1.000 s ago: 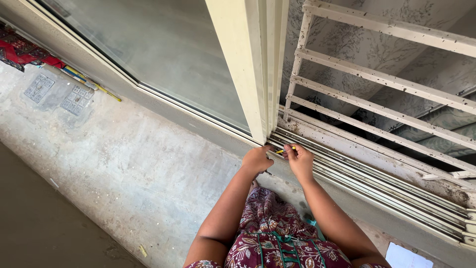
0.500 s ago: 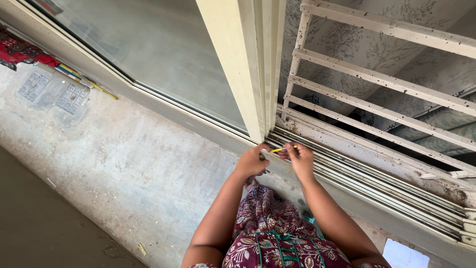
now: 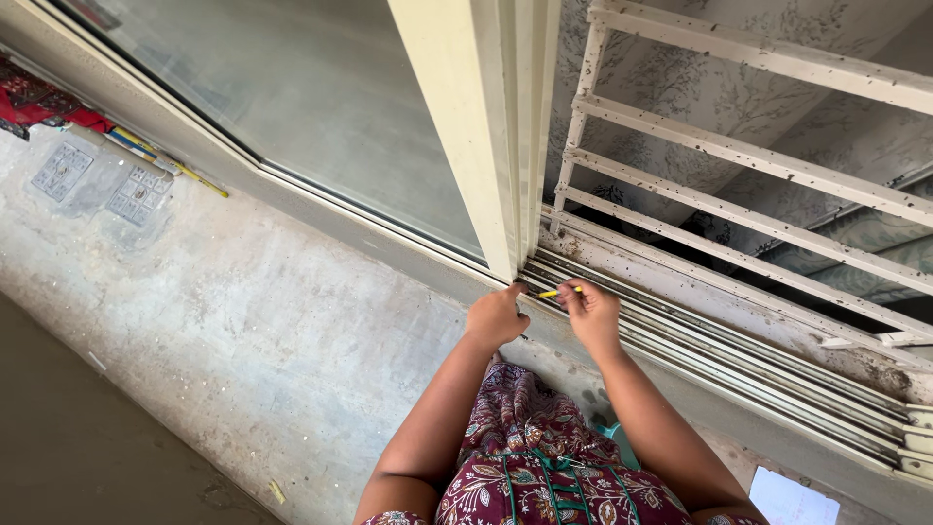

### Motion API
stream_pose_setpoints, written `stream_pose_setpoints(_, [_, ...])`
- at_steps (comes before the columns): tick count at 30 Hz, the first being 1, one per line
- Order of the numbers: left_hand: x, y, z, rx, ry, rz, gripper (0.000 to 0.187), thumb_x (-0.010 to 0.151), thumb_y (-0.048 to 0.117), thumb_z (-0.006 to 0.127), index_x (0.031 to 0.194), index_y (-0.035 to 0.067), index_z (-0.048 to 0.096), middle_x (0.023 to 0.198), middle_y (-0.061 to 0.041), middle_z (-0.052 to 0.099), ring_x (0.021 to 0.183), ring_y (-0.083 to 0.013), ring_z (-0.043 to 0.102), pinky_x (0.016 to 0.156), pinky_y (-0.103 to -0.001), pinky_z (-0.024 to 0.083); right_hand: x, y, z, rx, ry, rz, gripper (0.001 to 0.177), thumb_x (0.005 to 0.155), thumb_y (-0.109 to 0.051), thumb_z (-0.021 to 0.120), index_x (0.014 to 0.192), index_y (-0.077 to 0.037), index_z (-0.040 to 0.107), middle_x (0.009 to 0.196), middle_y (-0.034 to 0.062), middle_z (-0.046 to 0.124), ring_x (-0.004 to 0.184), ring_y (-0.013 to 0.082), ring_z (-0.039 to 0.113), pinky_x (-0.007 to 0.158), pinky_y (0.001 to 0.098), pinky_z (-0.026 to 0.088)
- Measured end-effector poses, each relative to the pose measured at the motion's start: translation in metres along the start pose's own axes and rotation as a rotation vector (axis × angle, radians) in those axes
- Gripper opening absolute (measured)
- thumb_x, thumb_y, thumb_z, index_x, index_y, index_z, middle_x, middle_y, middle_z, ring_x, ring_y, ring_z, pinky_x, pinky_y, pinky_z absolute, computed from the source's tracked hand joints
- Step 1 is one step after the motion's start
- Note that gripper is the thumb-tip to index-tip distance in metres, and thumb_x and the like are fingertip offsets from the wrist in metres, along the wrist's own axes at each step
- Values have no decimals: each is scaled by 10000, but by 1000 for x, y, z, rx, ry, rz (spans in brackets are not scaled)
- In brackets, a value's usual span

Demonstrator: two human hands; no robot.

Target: The person cleans the lower section of a white window frame and security bars using a cloth and a small yellow tool. They wipe the horizontal bars and the bottom track, then use the tool to scrape debris from the track.

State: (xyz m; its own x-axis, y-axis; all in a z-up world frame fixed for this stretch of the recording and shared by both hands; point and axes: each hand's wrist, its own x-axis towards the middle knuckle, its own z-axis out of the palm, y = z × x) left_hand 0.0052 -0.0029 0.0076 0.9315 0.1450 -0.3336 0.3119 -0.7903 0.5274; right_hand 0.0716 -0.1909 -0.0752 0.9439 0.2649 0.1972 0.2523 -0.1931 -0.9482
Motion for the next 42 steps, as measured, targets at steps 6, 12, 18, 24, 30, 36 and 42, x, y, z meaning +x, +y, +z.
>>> stream_pose_setpoints(6, [9,-3,4,46,20,54,544,732,225,708,1272,182,663,998,-188,741,968,-383,709,849,-500,566,-3,-29,6,-368,-84,147,180,974,-221,753,1040,-61,800,686,126,736,545,236,647,526,339,498])
stream_pose_setpoints(12, [10,-7,6,54,7,28,551,729,198,692,1280,213,673,1006,-189,747,974,-381,710,864,-494,564,0,-19,-5,-139,27,-179,165,1007,-222,700,1015,-64,748,840,48,763,691,85,733,563,214,568])
stream_pose_setpoints(18, [17,-8,12,112,22,22,473,741,217,708,1214,203,692,1002,-166,753,977,-371,716,856,-490,569,-3,-17,6,-232,-60,124,159,970,-195,729,1005,-48,777,752,83,785,637,148,748,576,292,567])
stream_pose_setpoints(24, [25,-12,11,9,-22,30,451,733,234,701,1183,200,712,900,-146,767,937,-358,721,852,-477,570,6,13,20,174,-26,306,164,961,-148,702,1043,-17,757,838,115,787,720,165,775,650,290,650])
stream_pose_setpoints(30, [27,-22,16,-179,-14,71,486,718,243,727,1196,151,720,874,-159,758,879,-357,736,813,-442,580,8,26,16,410,1,402,187,1007,-126,674,1058,39,744,898,162,772,779,210,776,704,315,655])
stream_pose_setpoints(36, [-3,-11,-12,-268,-9,0,484,718,217,714,1198,163,678,811,-134,743,807,-321,737,757,-433,567,4,3,15,448,-95,342,174,1001,-132,626,1046,1,730,897,136,777,783,195,790,734,330,685])
stream_pose_setpoints(42, [-21,-20,-33,-38,104,-65,371,788,232,699,1158,198,699,851,-93,777,868,-327,736,778,-467,568,-12,-7,16,124,-96,107,163,977,-147,666,1045,-24,748,905,110,779,787,145,767,686,286,658])
